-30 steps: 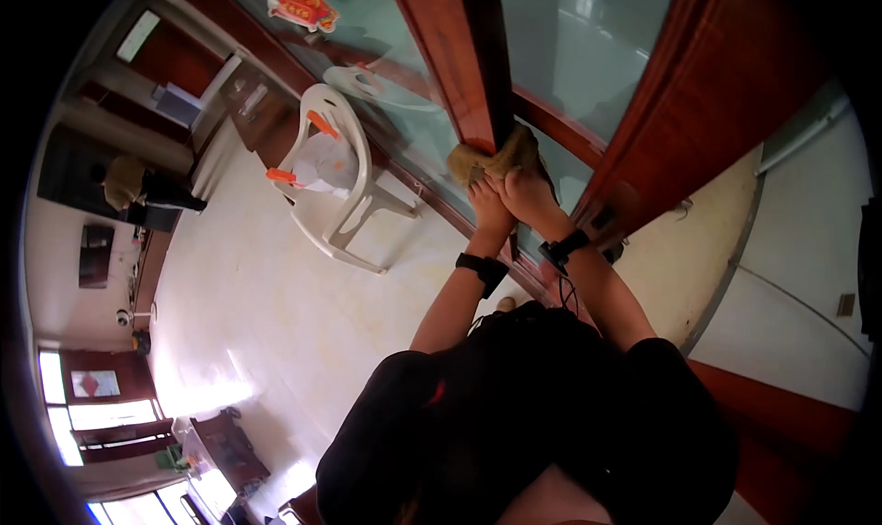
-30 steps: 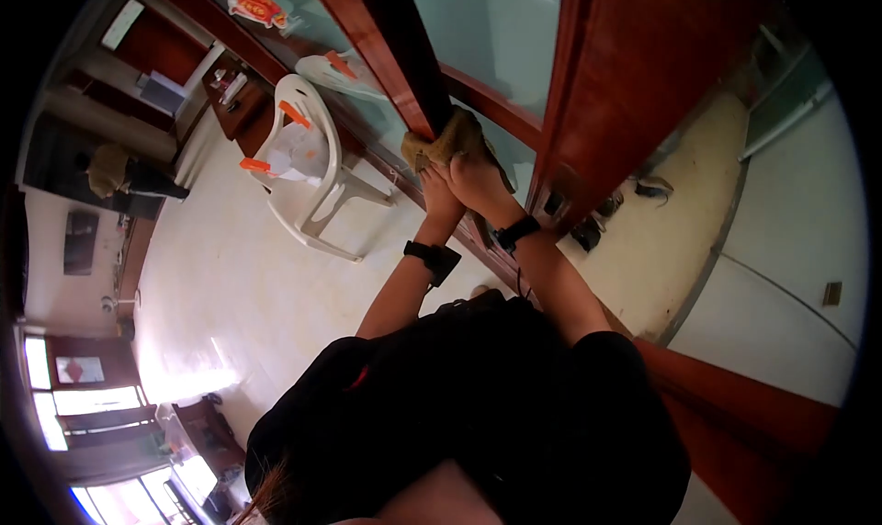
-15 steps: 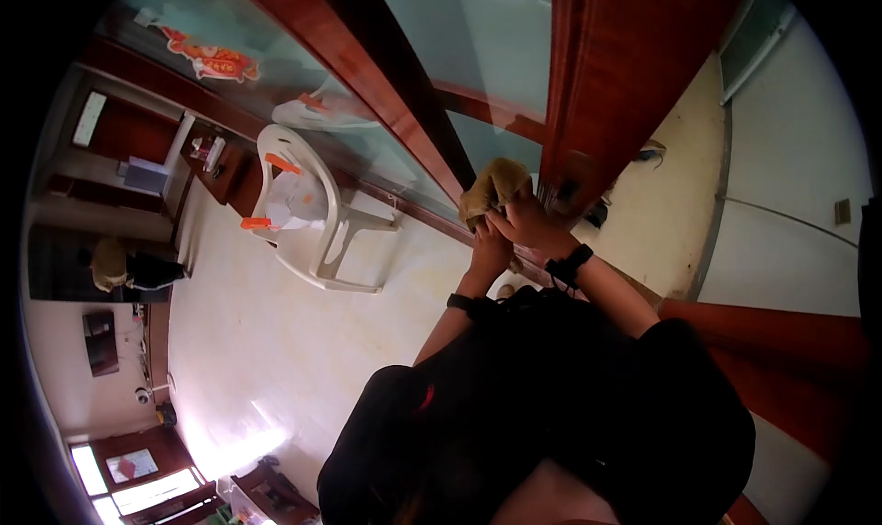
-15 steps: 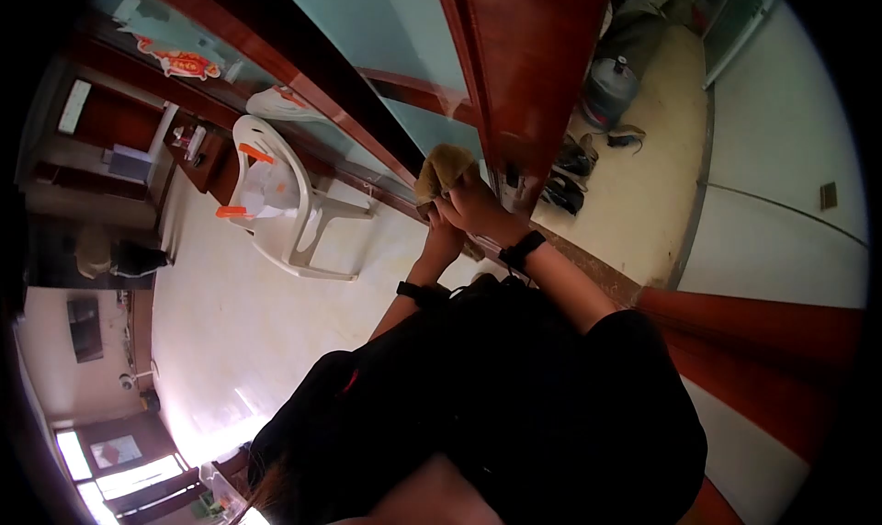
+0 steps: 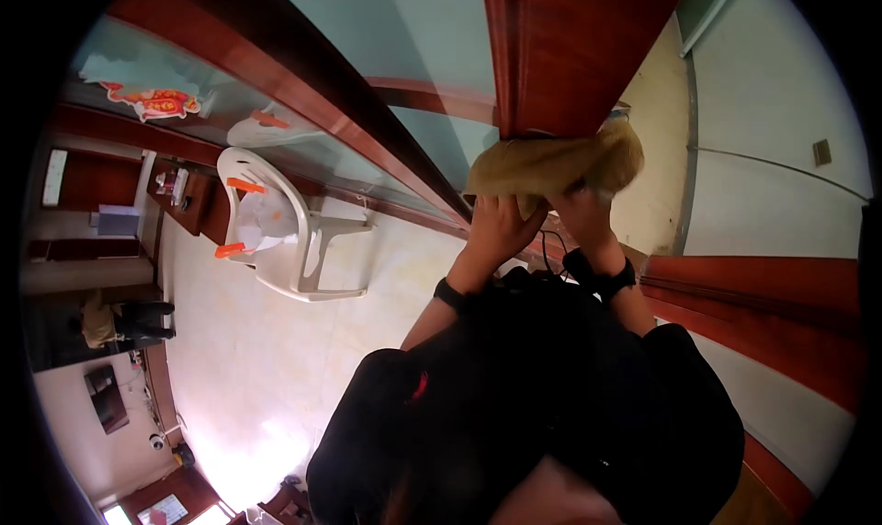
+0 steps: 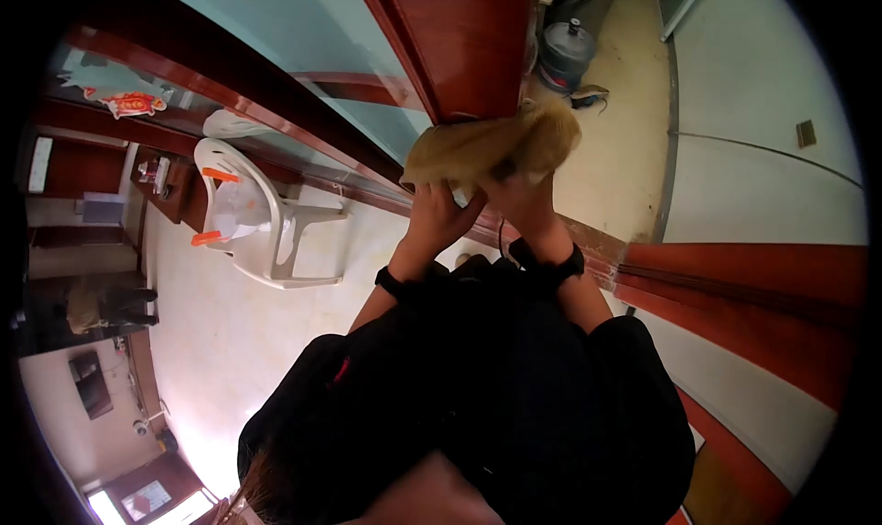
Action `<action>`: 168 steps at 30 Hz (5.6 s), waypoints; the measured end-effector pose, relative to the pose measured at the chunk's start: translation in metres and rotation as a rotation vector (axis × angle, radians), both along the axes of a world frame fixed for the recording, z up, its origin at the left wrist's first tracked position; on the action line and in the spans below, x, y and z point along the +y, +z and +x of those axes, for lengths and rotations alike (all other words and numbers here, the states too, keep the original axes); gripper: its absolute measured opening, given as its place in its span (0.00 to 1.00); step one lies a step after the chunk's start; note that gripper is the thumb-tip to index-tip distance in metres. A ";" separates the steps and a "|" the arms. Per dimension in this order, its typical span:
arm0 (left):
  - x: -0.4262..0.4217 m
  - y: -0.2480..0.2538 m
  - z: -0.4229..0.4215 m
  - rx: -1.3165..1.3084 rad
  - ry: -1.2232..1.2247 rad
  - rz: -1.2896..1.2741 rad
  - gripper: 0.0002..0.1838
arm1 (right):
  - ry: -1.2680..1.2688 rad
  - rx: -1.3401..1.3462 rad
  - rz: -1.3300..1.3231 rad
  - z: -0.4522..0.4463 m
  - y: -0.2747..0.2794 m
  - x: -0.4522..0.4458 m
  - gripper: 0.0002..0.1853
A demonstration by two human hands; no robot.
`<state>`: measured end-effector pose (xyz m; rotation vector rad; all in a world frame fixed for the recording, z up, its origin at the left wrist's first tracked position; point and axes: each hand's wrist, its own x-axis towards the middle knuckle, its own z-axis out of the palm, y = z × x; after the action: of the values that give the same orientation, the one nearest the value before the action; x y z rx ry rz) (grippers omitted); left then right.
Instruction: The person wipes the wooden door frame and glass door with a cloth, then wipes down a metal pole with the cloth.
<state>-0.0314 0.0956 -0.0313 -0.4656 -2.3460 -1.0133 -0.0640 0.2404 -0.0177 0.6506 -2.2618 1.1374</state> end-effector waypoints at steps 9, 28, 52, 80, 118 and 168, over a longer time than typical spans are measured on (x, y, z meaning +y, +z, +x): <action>0.006 -0.015 -0.013 0.087 0.112 -0.095 0.32 | -0.030 -0.044 -0.086 -0.024 -0.022 0.000 0.25; 0.024 -0.018 -0.023 0.064 -0.006 0.028 0.20 | 0.043 -0.211 -0.275 -0.039 -0.049 -0.011 0.29; 0.023 -0.023 -0.024 0.015 0.063 0.058 0.15 | 0.072 -0.261 -0.269 -0.032 -0.031 -0.012 0.21; 0.013 0.043 -0.019 -0.274 0.172 -0.003 0.15 | 0.373 -0.115 -0.113 -0.034 -0.017 -0.005 0.19; 0.076 0.028 -0.001 -0.240 0.206 0.082 0.14 | 0.129 -0.103 -0.043 -0.025 -0.056 0.059 0.23; 0.066 0.002 -0.007 0.003 0.081 -0.248 0.28 | -0.177 0.414 0.343 -0.003 0.016 0.035 0.24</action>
<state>-0.0386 0.1618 -0.0298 -0.4590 -2.4785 -0.6867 -0.0668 0.2758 -0.0014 0.7227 -2.1106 0.4769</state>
